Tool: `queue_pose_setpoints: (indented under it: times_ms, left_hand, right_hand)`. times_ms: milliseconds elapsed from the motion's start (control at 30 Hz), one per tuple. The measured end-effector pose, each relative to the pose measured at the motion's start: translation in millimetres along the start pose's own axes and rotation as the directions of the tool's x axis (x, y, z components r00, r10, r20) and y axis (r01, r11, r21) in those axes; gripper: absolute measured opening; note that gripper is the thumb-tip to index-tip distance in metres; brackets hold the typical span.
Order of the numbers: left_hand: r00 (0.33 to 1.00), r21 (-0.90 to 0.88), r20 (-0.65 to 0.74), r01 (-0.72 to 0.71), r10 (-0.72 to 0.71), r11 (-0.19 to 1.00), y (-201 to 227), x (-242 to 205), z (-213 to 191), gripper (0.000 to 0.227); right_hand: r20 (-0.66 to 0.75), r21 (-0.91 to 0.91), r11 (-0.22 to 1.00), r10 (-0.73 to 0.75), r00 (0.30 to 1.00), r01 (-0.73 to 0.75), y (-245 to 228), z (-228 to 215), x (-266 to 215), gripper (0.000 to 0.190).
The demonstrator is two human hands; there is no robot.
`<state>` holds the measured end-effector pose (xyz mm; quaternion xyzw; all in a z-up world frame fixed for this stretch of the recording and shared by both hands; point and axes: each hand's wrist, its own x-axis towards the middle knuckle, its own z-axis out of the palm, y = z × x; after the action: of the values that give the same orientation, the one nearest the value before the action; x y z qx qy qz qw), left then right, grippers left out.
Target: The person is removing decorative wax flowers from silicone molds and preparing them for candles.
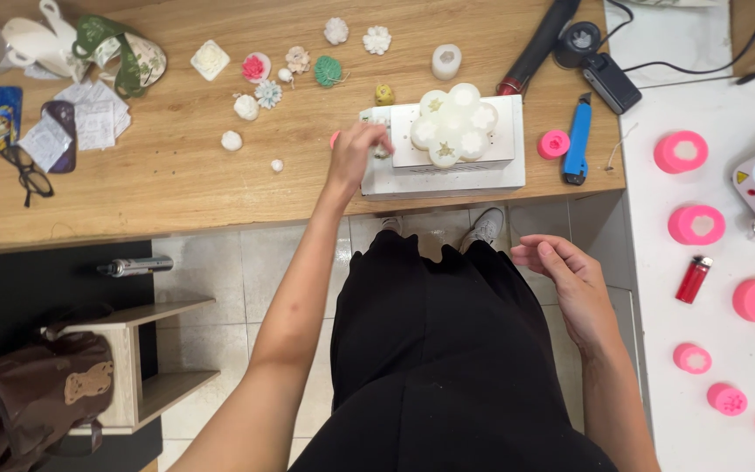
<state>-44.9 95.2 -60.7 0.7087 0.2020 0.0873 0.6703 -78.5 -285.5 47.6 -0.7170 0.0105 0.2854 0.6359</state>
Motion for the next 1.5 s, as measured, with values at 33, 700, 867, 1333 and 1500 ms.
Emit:
queue_pose_setpoints:
  times_ms: [33, 700, 867, 1333, 1500]
  left_hand:
    - [1.0, 0.0, 0.01, -0.001, 0.001, 1.0, 2.9, -10.1, -7.4, 0.033]
    - [0.808, -0.11, 0.581, 0.195, -0.096, 0.975, 100.6, -122.6, -32.6, 0.072]
    - [0.967, 0.349, 0.219, -0.201, 0.129, 0.915, 92.4, -59.8, 14.9, 0.056]
    - [0.932, 0.567, 0.346, -0.297, 0.105, 0.768, 51.5, 75.8, 76.2, 0.047]
    - [0.917, 0.183, 0.323, -0.302, 0.233, 0.935, 68.0, 54.3, 70.4, 0.035]
  right_hand:
    - [-0.01, 0.003, 1.0, 0.0, 1.0, 0.0, 1.5, -0.8, 0.6, 0.032]
    - [0.051, -0.238, 0.971, -0.028, 0.998, 0.04, 1.8, 9.3, 22.2, 0.032]
    - [0.052, -0.326, 0.939, -0.095, 0.994, 0.107, -14.4, 23.1, 47.0, 0.036]
    - [-0.005, -0.547, 0.703, -0.546, 0.837, 0.455, -5.9, 44.5, 188.4, 0.057]
    - [0.125, -0.273, 0.839, -0.455, 0.882, 0.471, -19.4, 47.0, 214.5, 0.046]
